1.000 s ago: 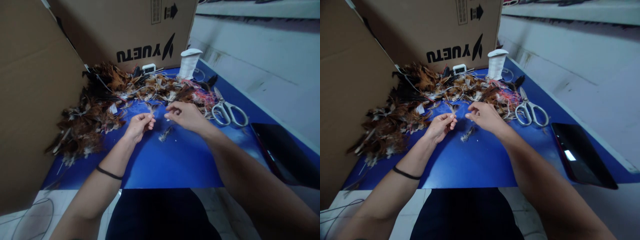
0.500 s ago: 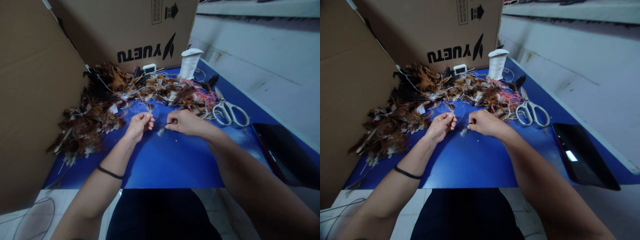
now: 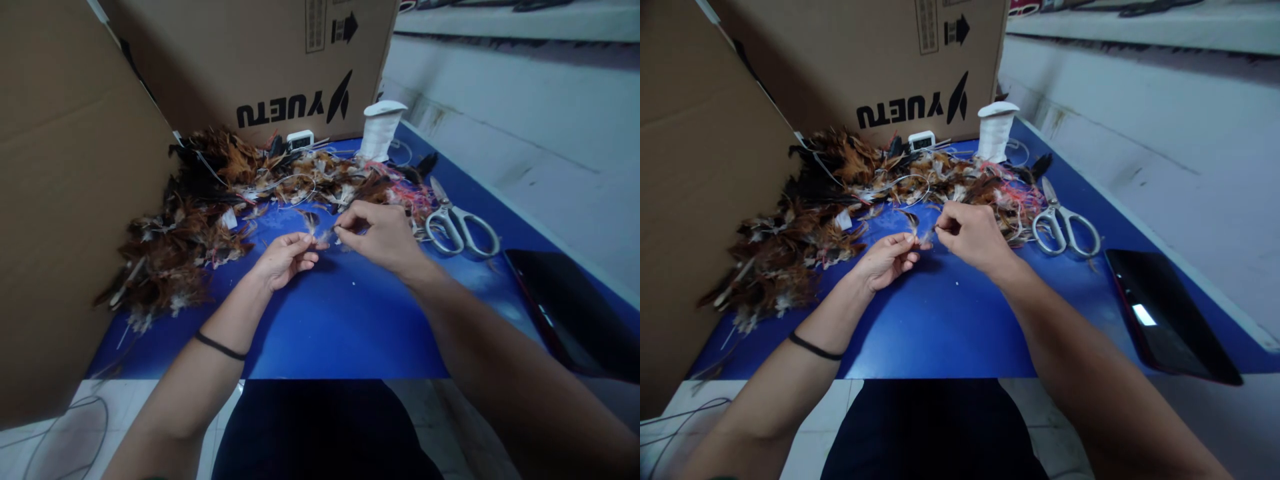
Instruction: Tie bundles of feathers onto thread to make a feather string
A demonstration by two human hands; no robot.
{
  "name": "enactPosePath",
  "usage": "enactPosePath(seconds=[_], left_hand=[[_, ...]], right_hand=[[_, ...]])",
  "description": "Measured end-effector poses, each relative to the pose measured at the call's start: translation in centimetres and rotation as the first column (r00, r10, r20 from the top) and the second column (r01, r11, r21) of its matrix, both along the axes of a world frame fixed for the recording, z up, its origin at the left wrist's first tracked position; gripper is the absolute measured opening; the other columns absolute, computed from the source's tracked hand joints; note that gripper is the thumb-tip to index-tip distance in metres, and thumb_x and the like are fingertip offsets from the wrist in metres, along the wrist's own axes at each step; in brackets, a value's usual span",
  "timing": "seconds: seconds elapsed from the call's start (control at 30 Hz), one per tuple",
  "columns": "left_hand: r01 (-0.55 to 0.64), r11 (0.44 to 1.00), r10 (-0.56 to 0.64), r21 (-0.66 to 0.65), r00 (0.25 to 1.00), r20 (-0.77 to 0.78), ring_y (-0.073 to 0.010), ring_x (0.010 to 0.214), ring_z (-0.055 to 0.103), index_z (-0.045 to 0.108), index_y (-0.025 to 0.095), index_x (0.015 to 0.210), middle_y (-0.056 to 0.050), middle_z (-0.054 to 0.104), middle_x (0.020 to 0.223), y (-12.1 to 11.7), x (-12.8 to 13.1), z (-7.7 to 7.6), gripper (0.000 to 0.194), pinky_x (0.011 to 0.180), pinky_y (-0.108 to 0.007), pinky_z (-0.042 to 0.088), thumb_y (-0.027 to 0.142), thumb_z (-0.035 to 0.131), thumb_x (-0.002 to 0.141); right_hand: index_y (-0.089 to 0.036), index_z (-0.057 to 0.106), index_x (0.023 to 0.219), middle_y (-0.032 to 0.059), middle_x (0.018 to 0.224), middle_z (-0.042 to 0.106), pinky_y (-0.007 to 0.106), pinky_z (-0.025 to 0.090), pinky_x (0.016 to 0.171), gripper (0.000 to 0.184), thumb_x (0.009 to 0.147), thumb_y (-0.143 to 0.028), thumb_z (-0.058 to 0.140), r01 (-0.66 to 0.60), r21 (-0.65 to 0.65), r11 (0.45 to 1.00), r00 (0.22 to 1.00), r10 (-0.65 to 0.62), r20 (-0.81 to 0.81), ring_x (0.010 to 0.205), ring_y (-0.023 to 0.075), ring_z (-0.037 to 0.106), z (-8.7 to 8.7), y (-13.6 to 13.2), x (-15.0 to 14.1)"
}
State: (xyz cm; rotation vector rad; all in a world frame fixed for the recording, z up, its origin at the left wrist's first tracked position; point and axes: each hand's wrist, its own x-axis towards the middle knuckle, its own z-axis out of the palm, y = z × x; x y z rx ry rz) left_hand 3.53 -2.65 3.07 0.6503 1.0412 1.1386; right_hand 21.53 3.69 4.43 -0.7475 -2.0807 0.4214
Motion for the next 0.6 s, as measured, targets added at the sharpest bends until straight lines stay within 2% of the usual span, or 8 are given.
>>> enactPosePath(seconds=[0.17, 0.3, 0.4, 0.47, 0.6], left_hand=[[0.007, 1.000, -0.007, 0.000, 1.000, 0.023, -0.0038, 0.052, 0.058, 0.060, 0.009, 0.075, -0.005, 0.068, 0.071, 0.02, 0.16, 0.15, 0.009, 0.050, -0.013, 0.049, 0.011, 0.059, 0.083], [0.006, 0.998, -0.006, 0.061, 1.000, 0.001, -0.0025, 0.049, 0.055, 0.061, 0.008, 0.071, -0.001, 0.063, 0.063, 0.18, 0.07, -0.19, 0.011, 0.050, -0.012, 0.047, 0.015, 0.068, 0.076], [0.023, 0.994, -0.021, 0.111, 1.000, -0.011, -0.0022, 0.048, 0.054, 0.061, 0.008, 0.070, -0.001, 0.063, 0.063, 0.22, -0.06, -0.44, 0.015, 0.050, -0.013, 0.046, 0.019, 0.072, 0.073], [0.042, 0.990, -0.040, 0.134, 0.999, -0.022, -0.0024, 0.049, 0.054, 0.062, 0.008, 0.071, -0.001, 0.063, 0.064, 0.18, -0.11, -0.53, 0.016, 0.051, -0.013, 0.046, 0.020, 0.072, 0.072], [0.072, 0.988, -0.067, 0.139, 0.997, -0.039, -0.0027, 0.049, 0.054, 0.060, 0.009, 0.073, -0.001, 0.063, 0.065, 0.10, -0.18, -0.64, 0.017, 0.048, -0.014, 0.044, 0.023, 0.072, 0.073]], right_hand=[[-0.016, 0.053, 0.064, 0.0011, 0.070, 0.064, 0.023, 0.044, 0.063, 0.011, 0.072, -0.011, 0.057, -0.056, 0.140, 0.989, 0.998, 0.049, 0.047, 0.065, 0.0115, 0.059, 0.09, -0.33, -0.19], [-0.015, 0.059, 0.071, 0.0003, 0.070, 0.064, 0.022, 0.045, 0.062, 0.003, 0.072, -0.013, 0.060, -0.060, 0.088, 0.994, 0.998, 0.058, 0.024, 0.062, 0.0105, 0.059, -0.10, -0.37, -0.30], [-0.015, 0.066, 0.087, 0.0015, 0.079, 0.068, 0.022, 0.047, 0.064, 0.013, 0.074, -0.017, 0.063, -0.090, 0.024, 0.996, 0.995, 0.089, 0.032, 0.066, 0.0109, 0.061, -0.17, -0.21, -0.28], [-0.016, 0.068, 0.089, 0.0027, 0.084, 0.069, 0.023, 0.047, 0.069, 0.013, 0.079, -0.019, 0.061, -0.135, 0.054, 0.989, 0.987, 0.130, 0.092, 0.071, 0.0120, 0.063, -0.23, -0.03, -0.25], [-0.016, 0.069, 0.083, 0.0034, 0.079, 0.068, 0.024, 0.046, 0.069, 0.015, 0.086, -0.019, 0.054, -0.186, 0.138, 0.973, 0.962, 0.152, 0.225, 0.071, 0.0127, 0.062, -0.51, 0.34, -0.20]])
